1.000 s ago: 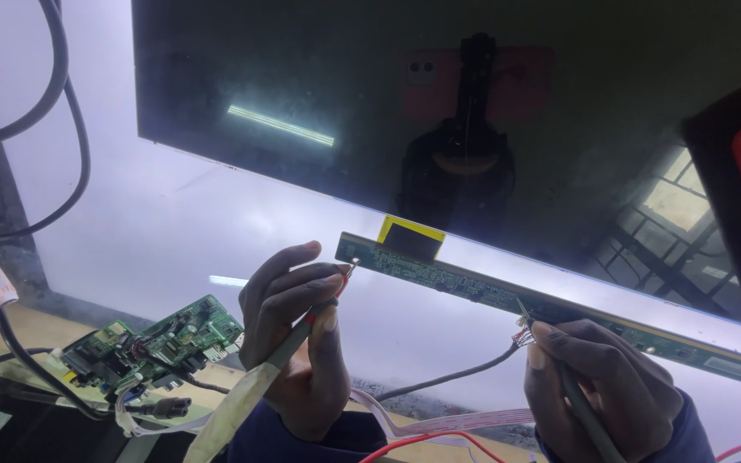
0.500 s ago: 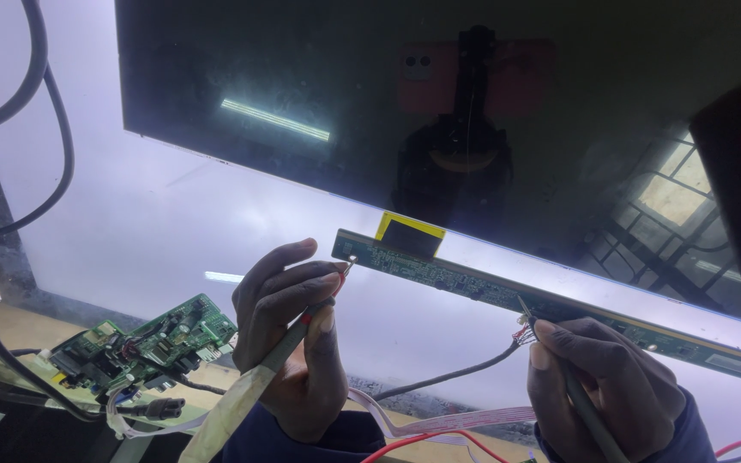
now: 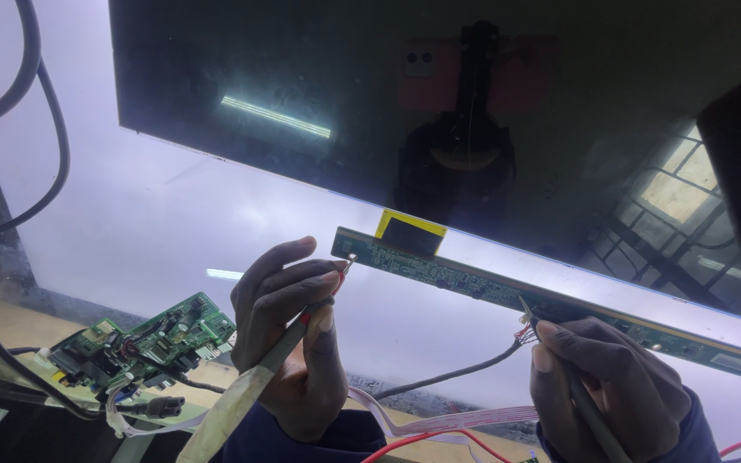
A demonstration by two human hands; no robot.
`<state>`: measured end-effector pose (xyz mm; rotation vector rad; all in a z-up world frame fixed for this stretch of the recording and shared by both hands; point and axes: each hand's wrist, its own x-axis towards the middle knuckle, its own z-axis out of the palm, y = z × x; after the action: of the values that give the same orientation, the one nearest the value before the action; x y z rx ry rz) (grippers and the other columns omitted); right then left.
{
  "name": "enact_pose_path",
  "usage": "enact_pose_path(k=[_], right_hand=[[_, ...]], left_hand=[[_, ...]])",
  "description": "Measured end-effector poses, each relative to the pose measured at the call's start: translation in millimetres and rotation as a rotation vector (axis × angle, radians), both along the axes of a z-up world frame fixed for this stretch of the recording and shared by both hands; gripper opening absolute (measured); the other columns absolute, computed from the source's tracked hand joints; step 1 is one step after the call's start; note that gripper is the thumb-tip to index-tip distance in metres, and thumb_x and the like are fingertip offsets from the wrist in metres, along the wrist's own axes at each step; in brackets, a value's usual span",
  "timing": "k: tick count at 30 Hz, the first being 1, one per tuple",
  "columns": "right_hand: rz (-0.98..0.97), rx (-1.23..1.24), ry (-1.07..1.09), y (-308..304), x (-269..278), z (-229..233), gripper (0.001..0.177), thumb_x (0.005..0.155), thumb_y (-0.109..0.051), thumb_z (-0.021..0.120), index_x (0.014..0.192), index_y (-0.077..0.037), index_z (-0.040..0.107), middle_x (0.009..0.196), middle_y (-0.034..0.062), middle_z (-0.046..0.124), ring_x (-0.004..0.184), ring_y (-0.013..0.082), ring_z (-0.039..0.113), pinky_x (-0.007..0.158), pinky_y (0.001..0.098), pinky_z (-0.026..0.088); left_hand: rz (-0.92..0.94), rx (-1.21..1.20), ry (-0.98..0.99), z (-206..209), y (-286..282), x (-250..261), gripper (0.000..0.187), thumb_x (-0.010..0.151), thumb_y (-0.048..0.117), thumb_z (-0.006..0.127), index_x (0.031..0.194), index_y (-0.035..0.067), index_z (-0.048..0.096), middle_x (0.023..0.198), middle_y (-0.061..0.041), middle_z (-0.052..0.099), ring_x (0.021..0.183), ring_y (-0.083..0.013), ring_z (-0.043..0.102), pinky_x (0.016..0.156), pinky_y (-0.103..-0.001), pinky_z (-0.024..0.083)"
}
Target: Testing and diagnosing a circuit board using a digital multimeter at a workbench.
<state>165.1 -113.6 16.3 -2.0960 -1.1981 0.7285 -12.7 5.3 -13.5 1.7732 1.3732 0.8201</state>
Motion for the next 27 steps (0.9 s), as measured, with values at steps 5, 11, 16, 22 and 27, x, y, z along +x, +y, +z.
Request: enact_pose_path(k=[5, 11, 16, 22, 27], right_hand=[[0.07, 0.075, 0.026, -1, 4, -7, 0.013, 0.083, 0.003, 0.061, 0.096, 0.002, 0.059, 0.069, 0.0114, 0.062, 0.054, 0.0166, 0.061, 0.055, 0.0256, 0.05], [0.09, 0.127, 0.01, 2, 5, -9, 0.01, 0.081, 0.006, 0.063, 0.09, 0.005, 0.058, 0.072, 0.0138, 0.065, 0.059, 0.0195, 0.065, 0.061, 0.0284, 0.056], [0.081, 0.126, 0.023, 1, 6, -7, 0.01, 0.081, 0.006, 0.064, 0.088, 0.003, 0.058, 0.073, 0.014, 0.065, 0.06, 0.0198, 0.067, 0.063, 0.0287, 0.057], [0.16, 0.224, -0.028, 8, 22, -8, 0.011, 0.081, 0.006, 0.061, 0.091, 0.004, 0.056, 0.071, 0.0147, 0.065, 0.053, 0.0197, 0.062, 0.052, 0.0271, 0.053], [0.12, 0.229, 0.006, -1, 33, -6, 0.011, 0.08, 0.006, 0.062, 0.089, 0.001, 0.057, 0.07, 0.0121, 0.066, 0.054, 0.0197, 0.064, 0.053, 0.028, 0.056]], left_hand=[[0.017, 0.0, -0.007, 0, 0, 2, 0.016, 0.097, 0.021, 0.05, 0.097, 0.01, 0.061, 0.094, -0.008, 0.071, 0.113, -0.0286, 0.066, 0.1, -0.039, 0.052], [-0.007, 0.011, -0.002, 1, 1, 2, 0.016, 0.096, 0.019, 0.049, 0.099, 0.01, 0.061, 0.094, -0.007, 0.071, 0.112, -0.0299, 0.067, 0.101, -0.039, 0.051], [0.005, 0.001, 0.005, 3, 0, 5, 0.01, 0.094, 0.013, 0.052, 0.099, 0.01, 0.06, 0.103, -0.016, 0.069, 0.108, -0.0258, 0.068, 0.097, -0.037, 0.054], [0.069, 0.018, 0.021, 11, -5, 28, 0.012, 0.094, 0.007, 0.049, 0.094, 0.002, 0.061, 0.092, -0.013, 0.068, 0.108, -0.0325, 0.067, 0.098, -0.038, 0.054], [-0.054, -0.048, 0.159, 22, -9, 28, 0.02, 0.1, 0.015, 0.045, 0.102, 0.001, 0.06, 0.101, -0.014, 0.069, 0.117, -0.0332, 0.064, 0.098, -0.04, 0.054]])
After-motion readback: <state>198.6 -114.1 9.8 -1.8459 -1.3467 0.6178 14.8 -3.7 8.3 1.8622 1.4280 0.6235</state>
